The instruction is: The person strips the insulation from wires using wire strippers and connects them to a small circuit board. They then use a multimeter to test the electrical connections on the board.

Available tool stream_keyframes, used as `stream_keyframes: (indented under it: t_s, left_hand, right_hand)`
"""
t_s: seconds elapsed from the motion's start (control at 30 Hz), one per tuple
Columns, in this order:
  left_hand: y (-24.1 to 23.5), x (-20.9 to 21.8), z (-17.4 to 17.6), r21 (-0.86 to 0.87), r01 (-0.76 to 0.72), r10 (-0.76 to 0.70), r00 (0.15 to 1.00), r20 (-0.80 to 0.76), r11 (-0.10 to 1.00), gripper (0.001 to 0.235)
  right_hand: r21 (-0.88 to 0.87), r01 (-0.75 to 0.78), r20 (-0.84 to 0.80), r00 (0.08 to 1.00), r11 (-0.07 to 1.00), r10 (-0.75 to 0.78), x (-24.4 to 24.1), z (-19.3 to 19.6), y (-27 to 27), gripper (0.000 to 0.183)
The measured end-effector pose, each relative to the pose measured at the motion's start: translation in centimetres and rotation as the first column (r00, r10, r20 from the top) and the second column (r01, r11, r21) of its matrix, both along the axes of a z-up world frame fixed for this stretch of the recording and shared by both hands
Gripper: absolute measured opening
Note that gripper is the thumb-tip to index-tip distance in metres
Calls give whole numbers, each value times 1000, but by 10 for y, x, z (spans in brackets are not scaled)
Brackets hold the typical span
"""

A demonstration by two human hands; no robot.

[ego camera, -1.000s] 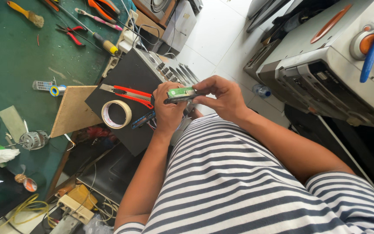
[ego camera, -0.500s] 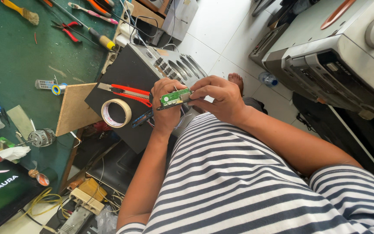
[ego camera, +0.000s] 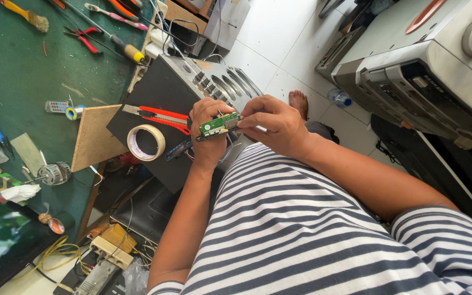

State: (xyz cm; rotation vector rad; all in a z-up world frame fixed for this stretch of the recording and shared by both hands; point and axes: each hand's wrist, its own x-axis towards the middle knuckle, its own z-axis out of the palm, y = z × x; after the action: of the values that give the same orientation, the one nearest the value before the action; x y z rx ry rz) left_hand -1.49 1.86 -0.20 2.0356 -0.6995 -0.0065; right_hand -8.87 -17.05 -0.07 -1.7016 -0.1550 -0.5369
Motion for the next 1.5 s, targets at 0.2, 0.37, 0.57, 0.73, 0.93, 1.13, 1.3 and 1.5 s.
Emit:
stream_keyframes:
  t_s: [0.2, 0.37, 0.57, 0.73, 0.93, 1.13, 1.3, 1.5]
  left_hand:
    - [-2, -1, 4, -3, -5, 5, 1000, -10, 1000, 9]
    - [-2, -1, 6, 0, -7, 7, 1000, -11, 1000, 8]
    - [-1, 1, 3, -9, -2, 2, 1000, -9, 1000, 7]
    - [-2, 1, 4, -6, 6, -6, 1000, -1, 1000, 8]
    - [-3, 2, 5, 18, 8, -8, 1000, 7, 1000, 9]
    - [-4, 3, 5, 17, 4, -3, 999, -38, 1000, 12]
    - [-6, 3, 6, 24, 2, -1, 999, -44, 1000, 7]
    - [-8, 4, 10, 33, 7, -5, 998, -62, 999, 7]
  right_hand:
    - [-7, 4, 10, 1000, 1000, -4, 1, 3, 1, 15]
    - [-25, 4, 12, 1000, 1000, -3, 1, 2, 1, 14]
    - [-21, -4, 15, 1000, 1000, 4, 1, 3, 1, 15]
    - [-14, -14, 13, 1000, 1000, 14, 1, 3, 1, 14]
    - [-31, 11, 34, 999, 999, -10, 2, -3, 1, 12]
    - [-30, 5, 34, 999, 1000, -4, 3, 1, 0, 15]
    - [-29, 10, 25, 1000, 1000, -10, 4, 1, -2, 15]
    - [-7, 5, 11, 1000, 1000, -5, 5, 1, -4, 16]
